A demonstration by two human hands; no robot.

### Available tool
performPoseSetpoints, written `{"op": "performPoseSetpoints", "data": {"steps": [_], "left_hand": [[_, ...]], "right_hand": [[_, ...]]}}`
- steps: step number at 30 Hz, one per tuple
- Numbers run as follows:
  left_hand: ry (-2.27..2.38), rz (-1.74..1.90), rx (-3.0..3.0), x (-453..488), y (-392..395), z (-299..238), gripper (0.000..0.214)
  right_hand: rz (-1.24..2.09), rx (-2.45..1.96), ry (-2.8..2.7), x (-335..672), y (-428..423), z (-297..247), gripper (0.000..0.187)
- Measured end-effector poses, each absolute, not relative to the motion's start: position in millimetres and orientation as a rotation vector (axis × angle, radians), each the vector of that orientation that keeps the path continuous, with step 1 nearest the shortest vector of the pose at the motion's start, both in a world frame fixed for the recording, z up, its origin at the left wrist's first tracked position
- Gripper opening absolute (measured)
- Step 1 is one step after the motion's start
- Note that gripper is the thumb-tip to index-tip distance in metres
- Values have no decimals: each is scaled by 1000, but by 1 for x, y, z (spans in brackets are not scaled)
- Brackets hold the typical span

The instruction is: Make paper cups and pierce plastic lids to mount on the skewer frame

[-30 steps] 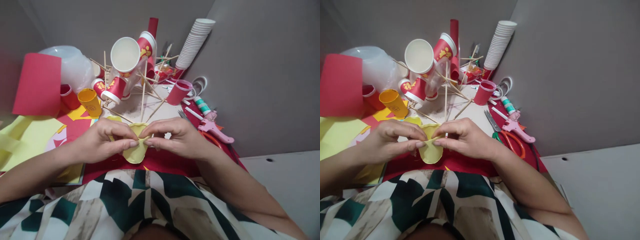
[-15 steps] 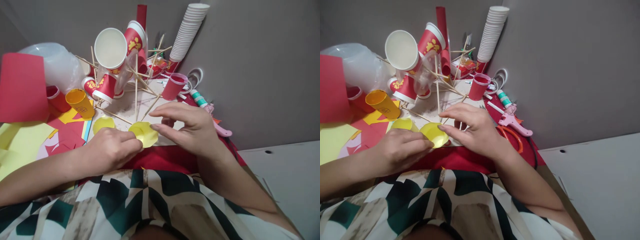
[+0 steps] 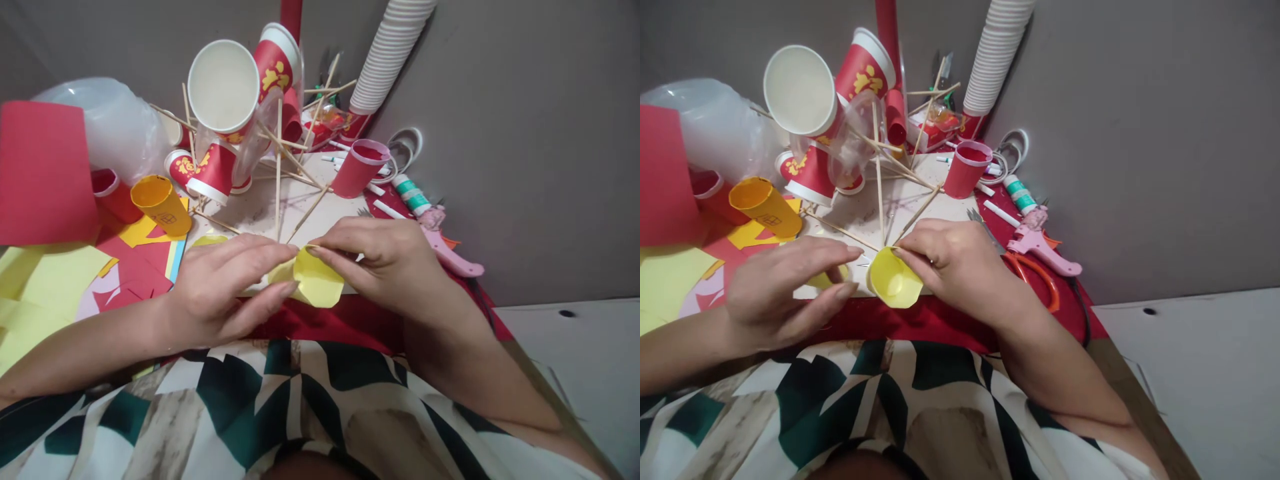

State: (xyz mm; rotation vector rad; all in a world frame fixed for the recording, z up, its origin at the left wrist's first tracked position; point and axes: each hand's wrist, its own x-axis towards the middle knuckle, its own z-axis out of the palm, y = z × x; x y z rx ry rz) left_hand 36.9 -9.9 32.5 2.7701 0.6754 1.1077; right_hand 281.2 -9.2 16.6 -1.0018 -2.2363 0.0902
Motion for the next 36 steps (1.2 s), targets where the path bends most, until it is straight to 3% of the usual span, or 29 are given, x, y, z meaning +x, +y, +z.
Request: {"op": "performPoseSetpoints", "data": {"steps": [6, 10, 16, 26, 36], "left_hand": [[801, 872, 2778, 43, -15, 38, 19], [844, 672, 2750, 45, -18, 39, 17], [792, 696, 2794, 43, -18, 42, 21], [877, 682, 2861, 44, -17, 40, 19], [846, 682, 2876, 43, -13, 34, 23]], "right_hand": [[11, -937, -2391, 265, -25, 16, 29], [39, -903, -2400, 263, -29, 15, 28], [241, -915, -2388, 269, -30, 22, 23], [-21, -1001, -2461, 269, -34, 20, 30], [95, -1032, -2423, 268, -33, 19, 24]]}}
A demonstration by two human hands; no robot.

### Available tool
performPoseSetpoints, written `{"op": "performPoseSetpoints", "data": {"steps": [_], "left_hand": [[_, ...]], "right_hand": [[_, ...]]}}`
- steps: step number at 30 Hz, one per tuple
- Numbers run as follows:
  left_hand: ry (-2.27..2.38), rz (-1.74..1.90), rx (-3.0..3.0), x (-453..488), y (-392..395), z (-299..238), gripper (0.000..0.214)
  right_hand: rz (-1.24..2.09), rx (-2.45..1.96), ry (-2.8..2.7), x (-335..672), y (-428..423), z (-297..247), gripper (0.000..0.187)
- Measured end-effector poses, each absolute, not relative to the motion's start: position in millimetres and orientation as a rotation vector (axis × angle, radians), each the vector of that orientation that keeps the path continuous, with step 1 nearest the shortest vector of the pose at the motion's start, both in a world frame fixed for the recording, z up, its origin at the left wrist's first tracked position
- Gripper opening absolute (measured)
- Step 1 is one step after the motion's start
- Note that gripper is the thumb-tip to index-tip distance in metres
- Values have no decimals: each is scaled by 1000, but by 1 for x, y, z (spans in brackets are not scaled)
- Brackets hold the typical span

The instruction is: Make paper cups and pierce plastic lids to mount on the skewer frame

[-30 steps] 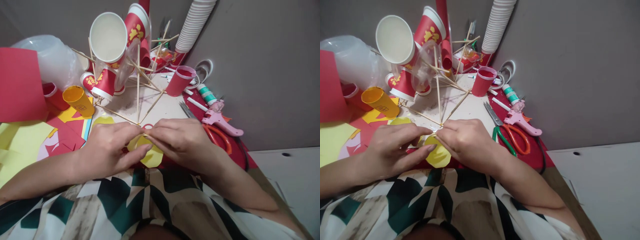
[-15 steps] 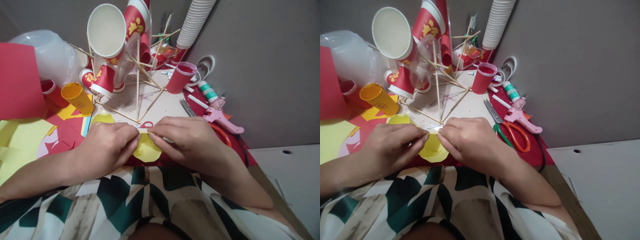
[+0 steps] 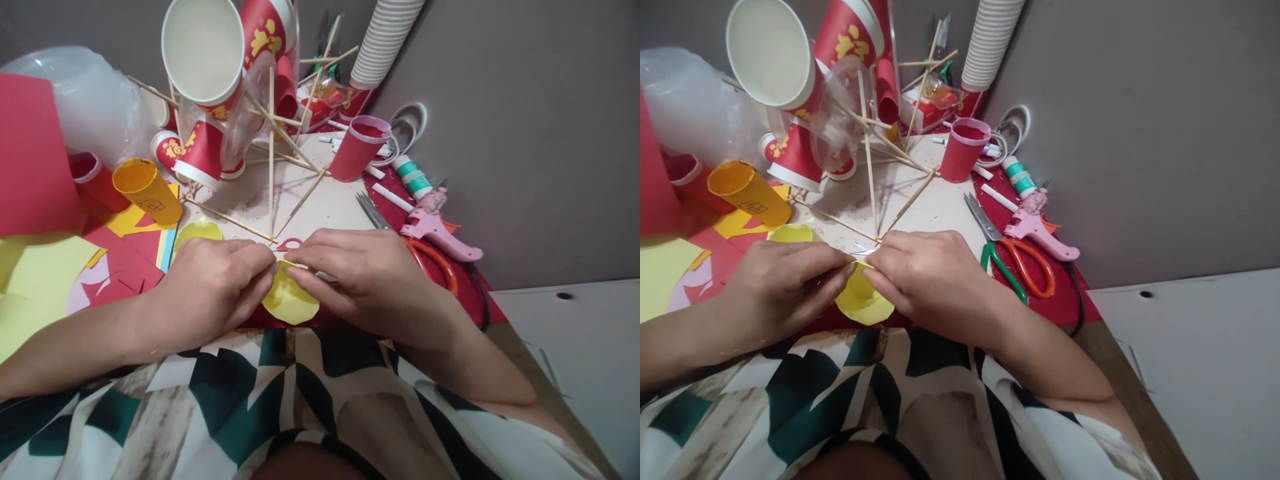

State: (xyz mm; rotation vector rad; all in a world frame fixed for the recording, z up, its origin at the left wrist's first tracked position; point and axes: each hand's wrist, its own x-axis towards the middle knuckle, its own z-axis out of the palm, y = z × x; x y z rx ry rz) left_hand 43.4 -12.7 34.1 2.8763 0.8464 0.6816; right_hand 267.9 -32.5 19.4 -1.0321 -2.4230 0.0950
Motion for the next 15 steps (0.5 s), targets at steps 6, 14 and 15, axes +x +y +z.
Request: {"op": "performPoseSetpoints", "data": {"steps": [6, 14, 15], "left_hand": [[892, 837, 2493, 47, -14, 46, 20], [856, 1014, 2257, 43, -5, 41, 57], [829, 983, 2277, 42, -4, 39, 67]], "right_hand": [[247, -1102, -2153, 271, -34, 25, 23], [891, -1193, -1485, 279, -7, 20, 20], [969, -1173, -1433, 279, -4, 18, 20]]}}
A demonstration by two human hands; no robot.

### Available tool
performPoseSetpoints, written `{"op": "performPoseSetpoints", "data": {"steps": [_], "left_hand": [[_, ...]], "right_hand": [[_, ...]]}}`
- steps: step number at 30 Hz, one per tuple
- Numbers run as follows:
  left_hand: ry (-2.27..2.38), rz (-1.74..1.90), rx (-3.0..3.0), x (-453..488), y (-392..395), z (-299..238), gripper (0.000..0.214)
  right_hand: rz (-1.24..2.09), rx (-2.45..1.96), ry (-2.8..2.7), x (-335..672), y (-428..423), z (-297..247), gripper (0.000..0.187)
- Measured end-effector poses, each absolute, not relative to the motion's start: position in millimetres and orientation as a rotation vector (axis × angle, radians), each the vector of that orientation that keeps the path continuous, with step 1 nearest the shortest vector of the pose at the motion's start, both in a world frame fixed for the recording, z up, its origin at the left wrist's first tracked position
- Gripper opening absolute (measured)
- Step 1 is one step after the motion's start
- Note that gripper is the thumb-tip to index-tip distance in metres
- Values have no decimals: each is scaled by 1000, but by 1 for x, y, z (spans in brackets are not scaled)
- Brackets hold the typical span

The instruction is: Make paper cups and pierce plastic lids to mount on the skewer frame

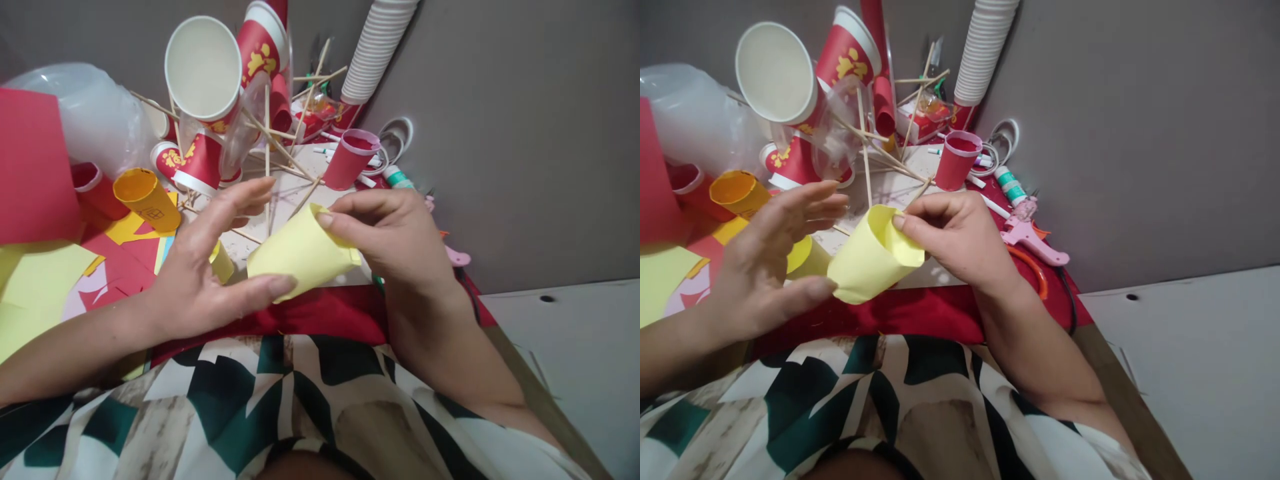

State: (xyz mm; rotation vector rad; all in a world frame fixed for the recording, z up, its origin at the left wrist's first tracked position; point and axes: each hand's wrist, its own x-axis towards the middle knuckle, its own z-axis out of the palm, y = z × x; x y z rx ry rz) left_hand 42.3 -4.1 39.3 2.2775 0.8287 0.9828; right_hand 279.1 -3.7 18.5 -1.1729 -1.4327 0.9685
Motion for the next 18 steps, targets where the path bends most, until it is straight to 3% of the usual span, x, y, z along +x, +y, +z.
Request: {"op": "performPoseSetpoints", "data": {"steps": [3, 7, 13, 18], "left_hand": [[783, 878, 2319, 43, -4, 34, 87], [769, 818, 2294, 47, -8, 26, 98], [782, 779, 2027, 49, -4, 24, 89], [771, 707, 1723, 49, 4, 27, 80]], "right_hand": [[1161, -1112, -1322, 278, 3, 15, 22], [1284, -1076, -1284, 274, 4, 11, 28], [1295, -1042, -1313, 274, 8, 7, 37], [1042, -950, -1208, 278, 3, 11, 41]]}}
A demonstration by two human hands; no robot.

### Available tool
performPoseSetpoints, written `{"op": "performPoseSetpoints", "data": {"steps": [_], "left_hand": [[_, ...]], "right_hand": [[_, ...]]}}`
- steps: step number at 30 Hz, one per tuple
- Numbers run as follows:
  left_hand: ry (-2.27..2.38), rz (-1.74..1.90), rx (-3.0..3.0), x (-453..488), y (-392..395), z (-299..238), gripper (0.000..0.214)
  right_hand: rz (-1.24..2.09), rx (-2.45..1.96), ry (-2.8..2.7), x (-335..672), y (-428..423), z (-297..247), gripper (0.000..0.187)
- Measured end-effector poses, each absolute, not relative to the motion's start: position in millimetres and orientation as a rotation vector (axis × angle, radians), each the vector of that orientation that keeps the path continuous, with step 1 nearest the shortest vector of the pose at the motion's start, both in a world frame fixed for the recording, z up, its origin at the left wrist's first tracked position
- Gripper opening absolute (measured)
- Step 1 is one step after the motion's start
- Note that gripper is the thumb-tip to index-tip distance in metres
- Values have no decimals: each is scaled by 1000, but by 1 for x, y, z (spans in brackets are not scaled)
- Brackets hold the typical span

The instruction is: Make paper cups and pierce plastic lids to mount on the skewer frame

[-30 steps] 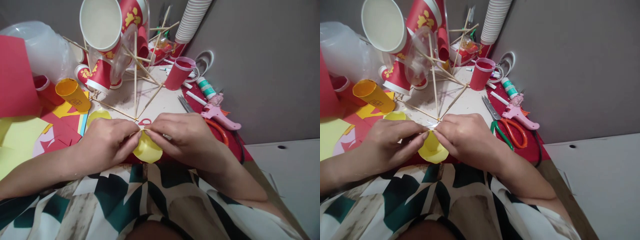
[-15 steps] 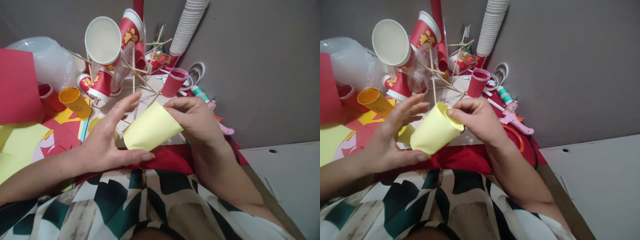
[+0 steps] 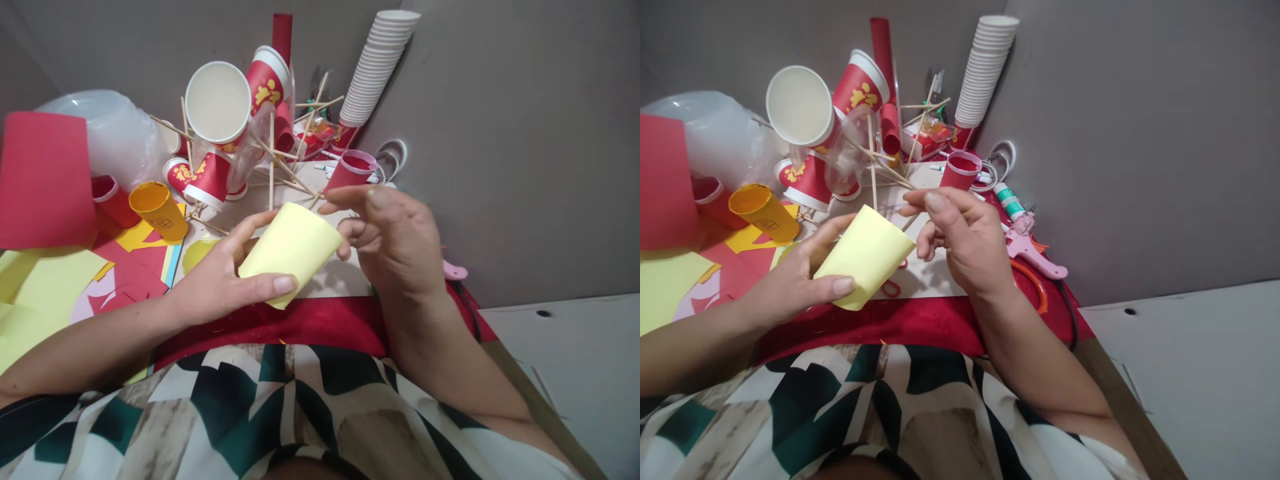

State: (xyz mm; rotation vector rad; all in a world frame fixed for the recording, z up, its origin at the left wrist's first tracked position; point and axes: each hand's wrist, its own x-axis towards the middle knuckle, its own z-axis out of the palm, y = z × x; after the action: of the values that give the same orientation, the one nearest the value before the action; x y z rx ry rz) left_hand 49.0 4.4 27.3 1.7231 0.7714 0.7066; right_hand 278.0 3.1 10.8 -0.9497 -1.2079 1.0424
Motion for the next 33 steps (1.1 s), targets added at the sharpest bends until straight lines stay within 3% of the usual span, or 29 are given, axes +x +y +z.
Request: {"op": "performPoseSetpoints", "data": {"steps": [3, 7, 12, 17, 23, 33], "left_hand": [[818, 684, 1658, 51, 5, 29, 81], [828, 686, 1665, 50, 4, 27, 80], [768, 767, 1645, 47, 5, 14, 62], [724, 850, 1515, 51, 3, 9, 61], [777, 876, 1071, 58, -3, 13, 48], [763, 858, 1080, 57, -3, 11, 51]], "right_hand": [[1056, -912, -1300, 278, -5, 16, 40], [1268, -932, -1534, 273, -14, 23, 24], [1378, -972, -1520, 275, -16, 23, 33], [1365, -1004, -1403, 278, -16, 14, 39], [1682, -893, -1411, 276, -16, 13, 42], [1995, -706, -1454, 281, -15, 7, 42]]}}
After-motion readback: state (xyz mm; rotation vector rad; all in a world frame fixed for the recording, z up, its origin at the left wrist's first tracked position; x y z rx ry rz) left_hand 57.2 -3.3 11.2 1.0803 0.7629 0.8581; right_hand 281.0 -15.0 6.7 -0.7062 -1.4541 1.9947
